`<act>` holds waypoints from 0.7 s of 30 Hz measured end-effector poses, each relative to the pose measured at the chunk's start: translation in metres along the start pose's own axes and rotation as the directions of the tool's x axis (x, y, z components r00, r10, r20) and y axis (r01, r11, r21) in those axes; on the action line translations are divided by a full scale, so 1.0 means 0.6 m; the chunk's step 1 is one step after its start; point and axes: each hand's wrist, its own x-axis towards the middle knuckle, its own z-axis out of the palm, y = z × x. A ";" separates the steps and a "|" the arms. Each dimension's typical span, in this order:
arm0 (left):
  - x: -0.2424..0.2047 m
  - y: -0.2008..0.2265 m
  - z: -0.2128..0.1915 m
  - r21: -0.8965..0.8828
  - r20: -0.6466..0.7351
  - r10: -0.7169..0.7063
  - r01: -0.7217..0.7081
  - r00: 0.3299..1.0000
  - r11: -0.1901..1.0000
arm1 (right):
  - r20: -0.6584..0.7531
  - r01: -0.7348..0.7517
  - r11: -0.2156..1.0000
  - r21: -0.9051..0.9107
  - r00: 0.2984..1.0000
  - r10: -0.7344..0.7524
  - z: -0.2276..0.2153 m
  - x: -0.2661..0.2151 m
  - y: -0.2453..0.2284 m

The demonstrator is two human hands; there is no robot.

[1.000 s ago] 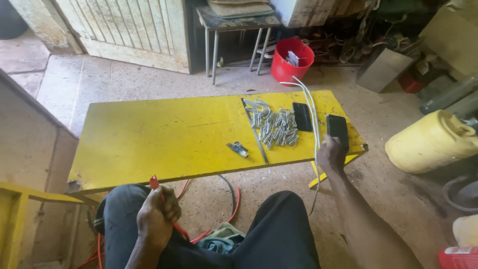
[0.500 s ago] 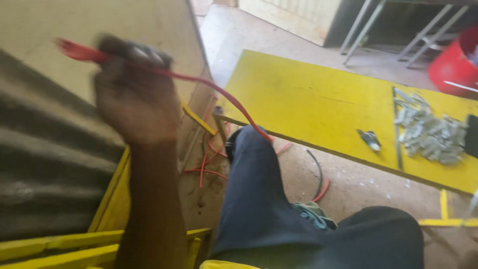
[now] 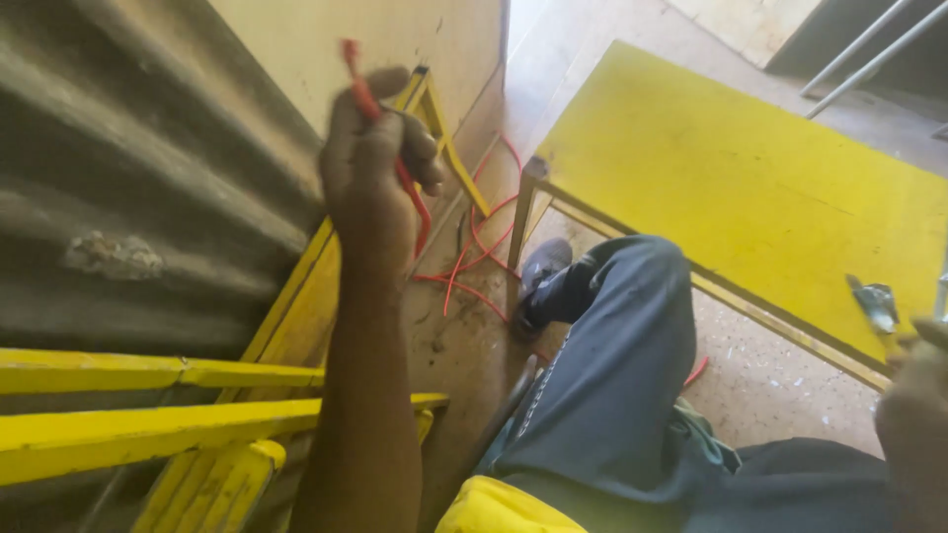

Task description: The person strips the insulation from red and white electrical wires using a knife. They hold the wire against a yellow table, cut the outer layer, and peel it away to expose the inner conductor.

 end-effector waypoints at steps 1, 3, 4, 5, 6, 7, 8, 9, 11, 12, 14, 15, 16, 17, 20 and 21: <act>-0.003 -0.038 -0.016 -0.011 -0.035 -0.097 0.097 0.995 0.995 | 0.025 -0.009 1.000 -0.005 1.000 0.009 0.023 0.019 0.038; -0.011 -0.114 -0.048 -0.028 -0.075 -0.202 0.200 0.977 0.979 | 0.056 -0.020 1.000 -0.019 0.998 0.021 0.070 0.059 0.113; -0.016 -0.153 -0.064 0.086 -0.180 -0.352 0.371 0.919 0.925 | 0.062 0.127 0.987 -0.099 0.991 -0.121 0.099 0.086 0.149; -0.017 -0.191 -0.081 0.181 -0.295 -0.473 0.534 0.830 0.826 | 0.081 0.270 0.948 -0.169 0.962 -0.260 0.132 0.114 0.185; -0.025 -0.236 -0.102 0.180 -0.297 -0.478 0.540 0.827 0.822 | 0.087 0.268 0.948 -0.171 0.963 -0.257 0.162 0.131 0.198; -0.037 -0.280 -0.124 0.444 -0.333 -0.561 0.651 0.758 0.616 | 0.138 0.224 0.957 -0.186 0.970 -0.200 0.192 0.147 0.212; -0.050 -0.325 -0.146 0.653 -0.393 -0.620 0.681 0.680 0.333 | 0.188 0.180 0.962 -0.204 0.972 -0.142 0.223 0.163 0.225; -0.105 -0.415 -0.186 0.648 -0.403 -0.622 0.689 0.672 0.324 | 0.201 0.183 0.962 -0.201 0.969 -0.142 0.243 0.166 0.243; -0.179 -0.573 -0.261 0.716 -0.441 -0.782 0.698 0.441 -0.010 | 0.176 0.267 0.870 -0.414 0.961 -0.212 0.293 0.176 0.276; -0.211 -0.591 -0.262 0.712 -0.451 -0.777 0.702 0.438 -0.017 | 0.183 0.272 0.872 -0.406 0.960 -0.214 0.298 0.174 0.279; -0.281 -0.631 -0.265 0.658 -0.555 -0.775 0.730 0.304 -0.185 | 0.143 0.276 0.773 -0.571 0.961 -0.238 0.308 0.168 0.289; -0.324 -0.698 -0.291 0.656 -0.556 -0.778 0.730 0.293 -0.194 | 0.152 0.276 0.771 -0.573 0.961 -0.231 0.307 0.163 0.274; -0.367 -0.766 -0.317 0.929 -0.321 -0.840 0.317 0.438 -0.189 | 0.160 0.250 0.801 -0.543 0.968 -0.194 0.308 0.159 0.260; -0.418 -0.833 -0.341 0.977 -0.037 -0.895 -0.171 0.445 -0.125 | 0.171 0.221 0.828 -0.516 0.973 -0.153 0.304 0.153 0.247; -0.496 -0.888 -0.349 0.988 -0.079 -0.755 0.152 0.651 0.027 | 0.239 0.087 0.970 -0.228 0.970 -0.031 0.307 0.150 0.197; -0.490 -0.887 -0.332 0.987 -0.078 -0.766 0.156 0.639 0.030 | 0.248 0.083 0.967 -0.240 0.969 -0.021 0.305 0.153 0.175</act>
